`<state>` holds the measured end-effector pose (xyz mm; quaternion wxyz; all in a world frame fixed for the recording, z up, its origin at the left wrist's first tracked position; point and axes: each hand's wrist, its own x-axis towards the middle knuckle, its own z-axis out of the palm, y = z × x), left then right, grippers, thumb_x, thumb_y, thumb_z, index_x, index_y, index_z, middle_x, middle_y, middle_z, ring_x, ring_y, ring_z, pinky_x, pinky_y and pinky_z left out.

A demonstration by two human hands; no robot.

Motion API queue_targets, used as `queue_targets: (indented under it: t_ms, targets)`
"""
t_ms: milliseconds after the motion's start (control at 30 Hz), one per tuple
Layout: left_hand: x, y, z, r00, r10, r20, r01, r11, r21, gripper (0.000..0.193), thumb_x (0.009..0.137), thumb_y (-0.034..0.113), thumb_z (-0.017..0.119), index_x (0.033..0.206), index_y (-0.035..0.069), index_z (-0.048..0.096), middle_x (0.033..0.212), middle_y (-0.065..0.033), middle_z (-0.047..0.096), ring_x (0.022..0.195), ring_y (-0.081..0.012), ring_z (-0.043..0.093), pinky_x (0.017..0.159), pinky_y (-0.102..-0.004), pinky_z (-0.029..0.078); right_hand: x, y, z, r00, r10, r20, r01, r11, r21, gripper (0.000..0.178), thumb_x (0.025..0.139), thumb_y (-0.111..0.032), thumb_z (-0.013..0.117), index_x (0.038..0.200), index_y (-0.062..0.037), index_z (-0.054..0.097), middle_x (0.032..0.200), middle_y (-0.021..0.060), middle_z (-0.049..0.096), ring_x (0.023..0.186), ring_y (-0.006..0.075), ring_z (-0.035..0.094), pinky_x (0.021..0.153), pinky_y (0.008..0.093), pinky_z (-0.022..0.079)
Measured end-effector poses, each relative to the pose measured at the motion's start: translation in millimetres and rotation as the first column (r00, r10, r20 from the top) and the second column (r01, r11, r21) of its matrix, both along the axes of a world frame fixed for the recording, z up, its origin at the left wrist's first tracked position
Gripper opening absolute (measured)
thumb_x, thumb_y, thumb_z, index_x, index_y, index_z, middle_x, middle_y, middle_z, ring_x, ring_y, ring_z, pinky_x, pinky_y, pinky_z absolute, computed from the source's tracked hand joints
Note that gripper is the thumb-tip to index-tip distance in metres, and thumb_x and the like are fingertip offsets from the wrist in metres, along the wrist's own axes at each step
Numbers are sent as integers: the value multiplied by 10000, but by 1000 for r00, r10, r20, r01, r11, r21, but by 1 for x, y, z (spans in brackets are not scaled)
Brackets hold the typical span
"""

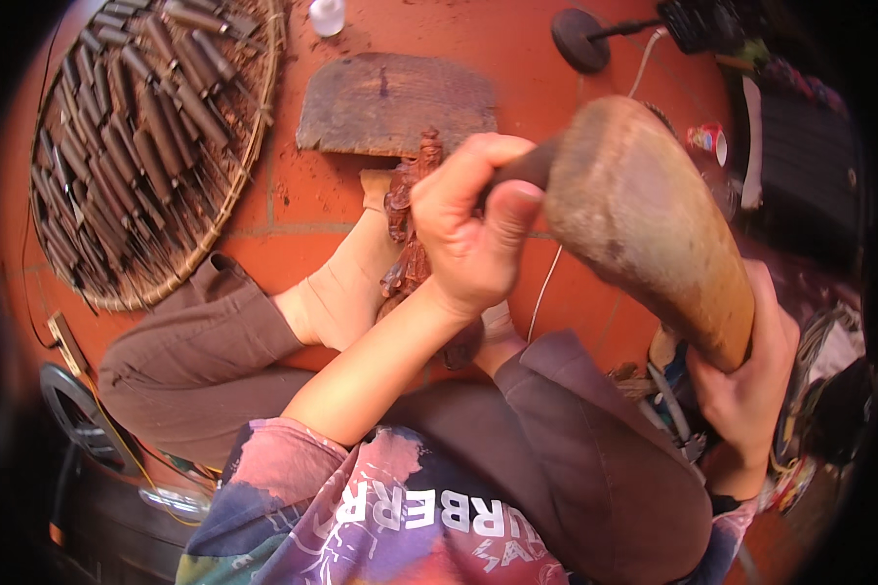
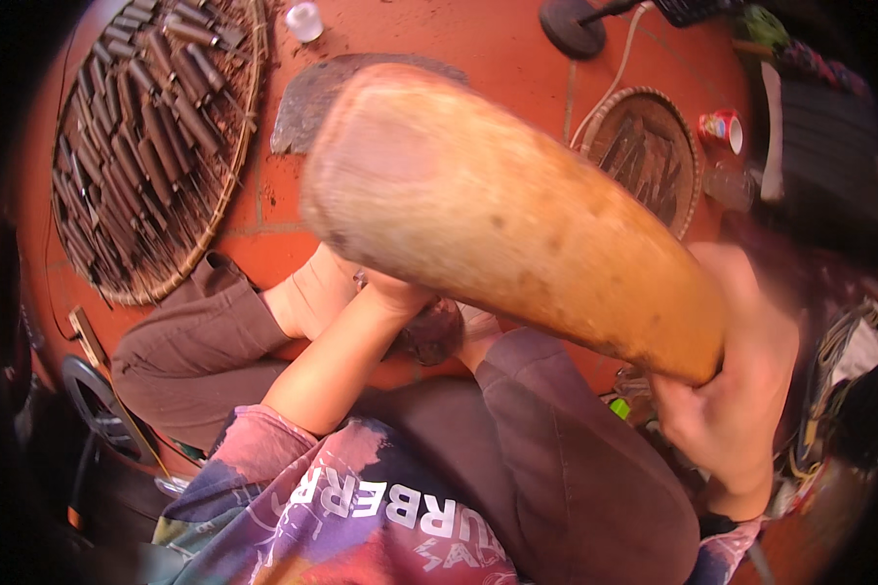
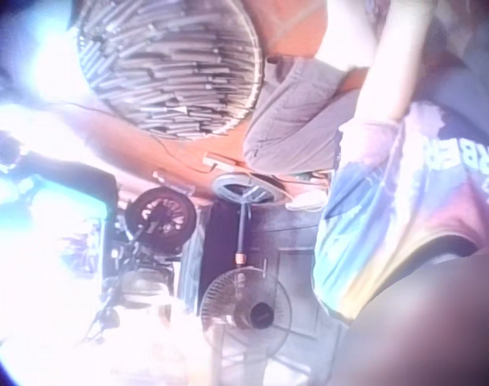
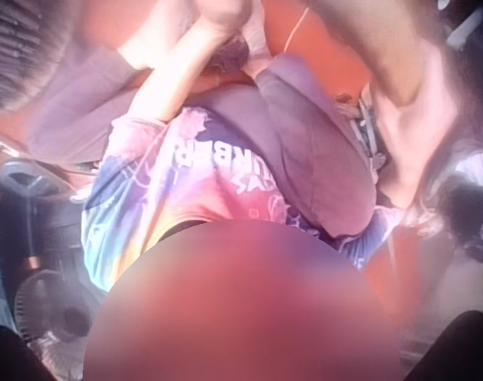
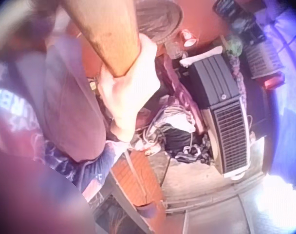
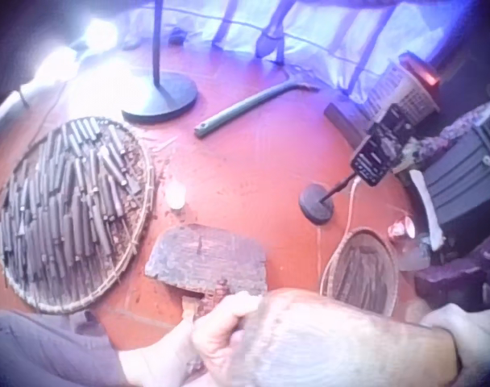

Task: The person carves a wooden figurine using a chisel and mallet. They repeatedly select different chisels from a nearby basket, strike the chisel with the mallet, and remove wood shavings from the figurine.

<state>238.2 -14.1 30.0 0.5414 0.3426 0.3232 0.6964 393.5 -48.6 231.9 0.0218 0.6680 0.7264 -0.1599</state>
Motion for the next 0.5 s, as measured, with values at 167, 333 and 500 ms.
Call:
queue_targets:
  t_ms: [167, 333, 500]
  targets:
    - [-58, 16, 25, 978, -116, 175, 122, 992, -24, 472, 1026, 428, 399, 1089, -17, 542, 788, -58, 549, 635, -106, 452, 564, -225, 350, 26, -12, -11, 948, -212, -236, 163, 964, -212, 625, 644, -23, 656, 1248, 72, 530, 934, 112, 629, 843, 167, 595, 808, 267, 454]
    - [-114, 30, 44, 892, -441, 103, 451, 885, -113, 338, 1044, 128, 383, 1339, -38, 377, 1013, -148, 495, 1075, -399, 614, 952, -436, 524, 54, -48, -42, 857, -462, -229, 364, 856, -365, 755, 636, -24, 704, 1349, 72, 478, 1068, 77, 609, 967, 128, 557, 868, 278, 447]
    - [-142, 32, 24, 808, -587, 51, 585, 787, -197, 449, 899, -45, 601, 1304, 15, 415, 1073, -130, 530, 1057, -349, 666, 920, -346, 570, 64, -65, -59, 730, -650, -208, 532, 733, -425, 689, 632, 10, 678, 1299, 53, 511, 983, 23, 522, 840, 88, 488, 750, 247, 458]
